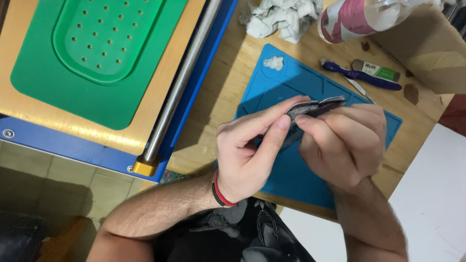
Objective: The person is separating the glass screen from the LCD of a mobile phone using a small pry tool and a screwdriver on a repair bench.
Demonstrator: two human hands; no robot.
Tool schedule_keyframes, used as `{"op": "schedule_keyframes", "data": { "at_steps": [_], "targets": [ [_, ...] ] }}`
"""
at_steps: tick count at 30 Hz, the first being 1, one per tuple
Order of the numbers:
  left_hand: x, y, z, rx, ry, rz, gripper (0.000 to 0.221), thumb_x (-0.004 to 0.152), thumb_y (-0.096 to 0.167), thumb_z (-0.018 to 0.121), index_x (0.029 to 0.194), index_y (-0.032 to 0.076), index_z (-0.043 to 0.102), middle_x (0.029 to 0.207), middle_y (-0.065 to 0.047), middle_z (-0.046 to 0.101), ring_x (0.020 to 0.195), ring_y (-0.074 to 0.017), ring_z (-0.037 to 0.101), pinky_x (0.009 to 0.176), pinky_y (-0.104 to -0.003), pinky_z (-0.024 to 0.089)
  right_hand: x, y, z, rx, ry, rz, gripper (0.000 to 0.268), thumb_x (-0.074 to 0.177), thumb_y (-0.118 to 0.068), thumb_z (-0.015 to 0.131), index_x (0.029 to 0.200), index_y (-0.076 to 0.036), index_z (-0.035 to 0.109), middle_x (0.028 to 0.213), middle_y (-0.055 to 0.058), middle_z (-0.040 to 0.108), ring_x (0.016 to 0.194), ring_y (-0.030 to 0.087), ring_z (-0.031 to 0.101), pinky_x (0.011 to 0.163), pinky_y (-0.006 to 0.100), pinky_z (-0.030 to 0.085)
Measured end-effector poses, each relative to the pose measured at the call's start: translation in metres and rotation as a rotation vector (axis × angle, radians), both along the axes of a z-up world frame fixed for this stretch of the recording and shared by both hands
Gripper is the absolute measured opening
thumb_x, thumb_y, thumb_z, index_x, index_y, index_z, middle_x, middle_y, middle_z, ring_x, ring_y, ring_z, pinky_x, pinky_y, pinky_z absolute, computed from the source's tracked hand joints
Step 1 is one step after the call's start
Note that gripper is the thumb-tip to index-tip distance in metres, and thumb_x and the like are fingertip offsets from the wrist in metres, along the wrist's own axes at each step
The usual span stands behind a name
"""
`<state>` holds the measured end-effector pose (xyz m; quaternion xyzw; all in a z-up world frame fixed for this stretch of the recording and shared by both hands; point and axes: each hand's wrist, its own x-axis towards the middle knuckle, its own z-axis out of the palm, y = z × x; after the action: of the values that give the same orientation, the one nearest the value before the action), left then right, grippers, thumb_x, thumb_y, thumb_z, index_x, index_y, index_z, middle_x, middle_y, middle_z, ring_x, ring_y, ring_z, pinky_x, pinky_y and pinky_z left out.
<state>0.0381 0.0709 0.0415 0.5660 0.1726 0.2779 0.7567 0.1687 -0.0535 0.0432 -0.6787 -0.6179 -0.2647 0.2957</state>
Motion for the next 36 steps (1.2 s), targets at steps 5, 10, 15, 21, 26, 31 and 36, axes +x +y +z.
{"op": "schedule_keyframes", "data": {
  "at_steps": [5,10,15,21,26,31,36],
  "targets": [
    [0.001,0.0,-0.002,-0.013,-0.002,-0.006,0.025,0.116,0.009,0.061,0.137,0.002,0.073,0.138,-0.017,0.08,0.127,-0.0223,0.082,0.112,-0.029,0.067,-0.001,-0.001,0.003,0.021,0.045,-0.035,0.013,0.109,0.012,0.076,0.101,0.001,0.079,0.105,0.016,0.057,0.076,0.034,0.065,0.068,0.048,0.051],
    [0.002,-0.004,-0.002,-0.036,-0.035,-0.025,0.024,0.116,0.008,0.061,0.137,0.001,0.072,0.138,-0.017,0.079,0.126,-0.0227,0.082,0.106,-0.029,0.07,0.0,-0.01,0.033,-0.185,0.078,-0.178,0.018,0.117,-0.02,0.078,0.122,-0.004,0.082,0.119,0.018,0.058,0.097,0.035,0.064,0.087,0.053,0.051],
    [0.006,-0.006,-0.003,0.035,-0.052,-0.011,0.024,0.113,0.01,0.067,0.136,0.002,0.073,0.137,-0.018,0.08,0.127,-0.025,0.082,0.113,-0.031,0.069,0.004,-0.011,0.055,-0.308,0.023,-0.134,0.035,0.116,0.014,0.064,0.114,-0.013,0.085,0.123,0.018,0.049,0.101,0.04,0.056,0.087,0.054,0.055],
    [0.008,-0.016,-0.013,0.063,-0.036,0.061,0.023,0.111,0.007,0.072,0.133,0.005,0.075,0.125,-0.015,0.084,0.103,-0.0177,0.084,0.093,-0.027,0.07,0.015,-0.005,0.039,-0.193,0.035,-0.04,0.008,0.118,-0.014,0.08,0.122,-0.011,0.086,0.126,0.016,0.05,0.101,0.034,0.061,0.086,0.051,0.055],
    [0.01,-0.013,-0.006,0.048,-0.048,0.025,0.024,0.114,0.009,0.069,0.137,0.005,0.074,0.134,-0.012,0.082,0.091,-0.0103,0.079,0.09,-0.023,0.069,0.014,-0.005,0.04,-0.156,0.01,-0.031,0.022,0.116,0.004,0.077,0.111,-0.015,0.089,0.121,0.015,0.05,0.098,0.036,0.057,0.081,0.049,0.054],
    [0.011,-0.017,-0.001,0.096,-0.043,0.07,0.021,0.11,0.006,0.072,0.13,0.004,0.076,0.128,-0.013,0.082,0.113,-0.0201,0.085,0.101,-0.028,0.073,0.012,-0.003,0.039,-0.075,0.025,-0.017,0.027,0.115,0.007,0.07,0.102,-0.013,0.084,0.113,0.012,0.049,0.091,0.033,0.052,0.076,0.047,0.05],
    [0.01,-0.016,0.009,0.164,-0.013,0.058,0.017,0.11,0.01,0.069,0.123,0.005,0.079,0.122,-0.011,0.084,0.11,-0.0206,0.087,0.1,-0.029,0.07,-0.003,-0.006,0.054,-0.072,0.425,-0.166,0.023,0.091,0.025,0.056,0.093,0.002,0.063,0.109,0.024,0.06,0.097,0.034,0.06,0.09,0.042,0.05]
  ]
}}
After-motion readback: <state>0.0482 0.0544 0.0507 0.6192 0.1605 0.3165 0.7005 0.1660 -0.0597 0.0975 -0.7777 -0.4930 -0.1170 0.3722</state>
